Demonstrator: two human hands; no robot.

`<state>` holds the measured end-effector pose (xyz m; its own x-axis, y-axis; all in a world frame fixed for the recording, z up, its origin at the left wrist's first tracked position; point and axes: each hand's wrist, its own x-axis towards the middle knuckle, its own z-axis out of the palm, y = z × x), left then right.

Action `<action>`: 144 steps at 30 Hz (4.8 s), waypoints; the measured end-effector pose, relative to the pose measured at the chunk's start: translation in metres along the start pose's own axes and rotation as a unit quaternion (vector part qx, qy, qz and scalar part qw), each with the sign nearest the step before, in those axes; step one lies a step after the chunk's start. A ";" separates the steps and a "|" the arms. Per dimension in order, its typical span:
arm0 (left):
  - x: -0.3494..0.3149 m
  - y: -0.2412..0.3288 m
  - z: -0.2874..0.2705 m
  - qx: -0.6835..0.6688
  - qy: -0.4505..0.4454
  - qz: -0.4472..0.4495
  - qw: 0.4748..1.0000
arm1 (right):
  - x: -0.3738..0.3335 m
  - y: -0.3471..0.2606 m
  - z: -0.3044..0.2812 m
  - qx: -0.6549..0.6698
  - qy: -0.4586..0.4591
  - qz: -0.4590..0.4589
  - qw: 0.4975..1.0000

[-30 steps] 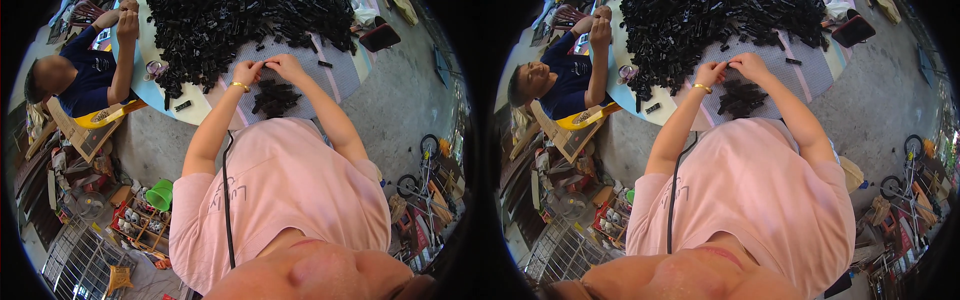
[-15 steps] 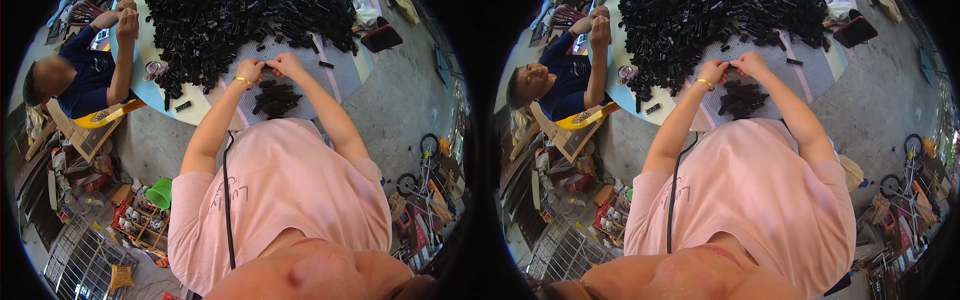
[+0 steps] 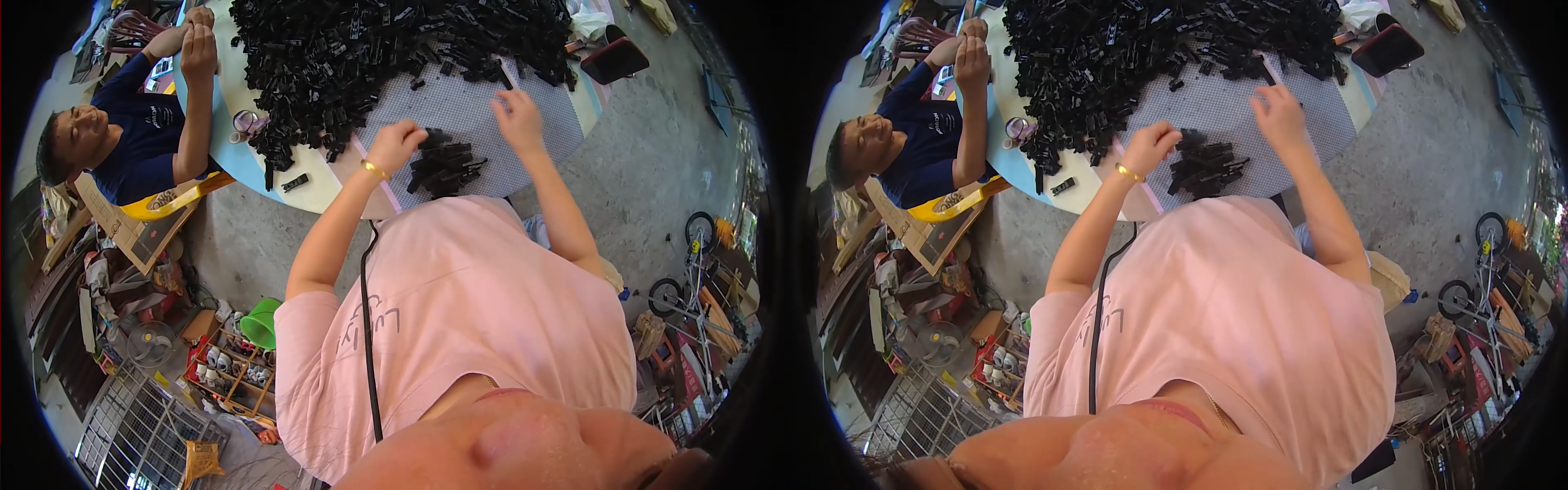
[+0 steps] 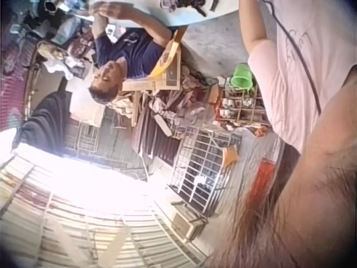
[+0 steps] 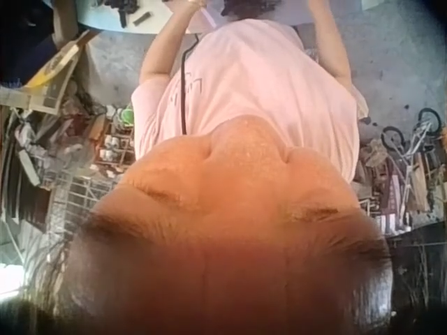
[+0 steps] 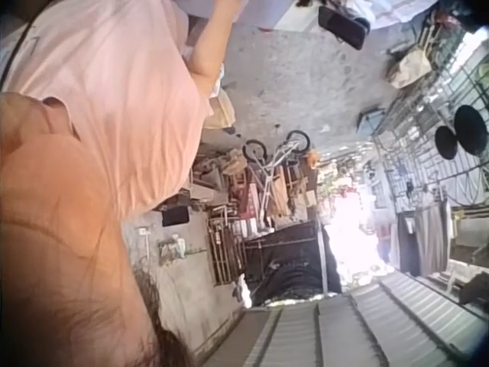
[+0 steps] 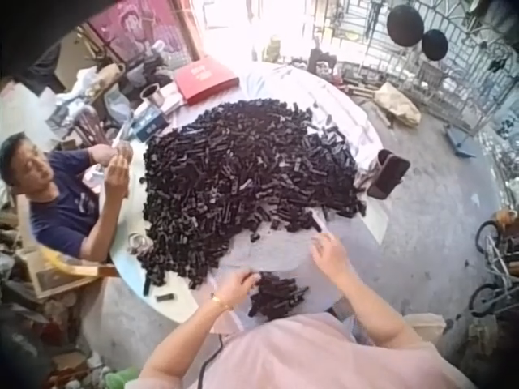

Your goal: Assembling or sorting small black plastic components on a table.

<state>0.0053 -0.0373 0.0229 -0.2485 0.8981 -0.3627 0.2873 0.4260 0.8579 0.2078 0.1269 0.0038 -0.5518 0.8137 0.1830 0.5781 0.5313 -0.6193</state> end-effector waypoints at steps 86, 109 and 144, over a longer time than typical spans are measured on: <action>0.018 -0.001 -0.018 0.309 -0.111 -0.055 0.943 | 0.065 -0.020 0.036 -0.183 -0.090 -0.095 0.974; 0.050 0.000 0.031 0.296 0.122 0.122 0.939 | 0.026 0.010 0.006 -0.117 -0.057 -0.140 0.982; 0.031 -0.009 0.014 0.124 0.094 -0.091 0.984 | 0.012 -0.050 0.064 0.188 -0.272 0.057 0.942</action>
<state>0.0082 -0.0117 -0.0014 -0.4765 0.7783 -0.4088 0.4332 0.6125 0.6612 0.1338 0.0950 -0.0124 -0.7840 0.5655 -0.2562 0.4549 0.2423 -0.8570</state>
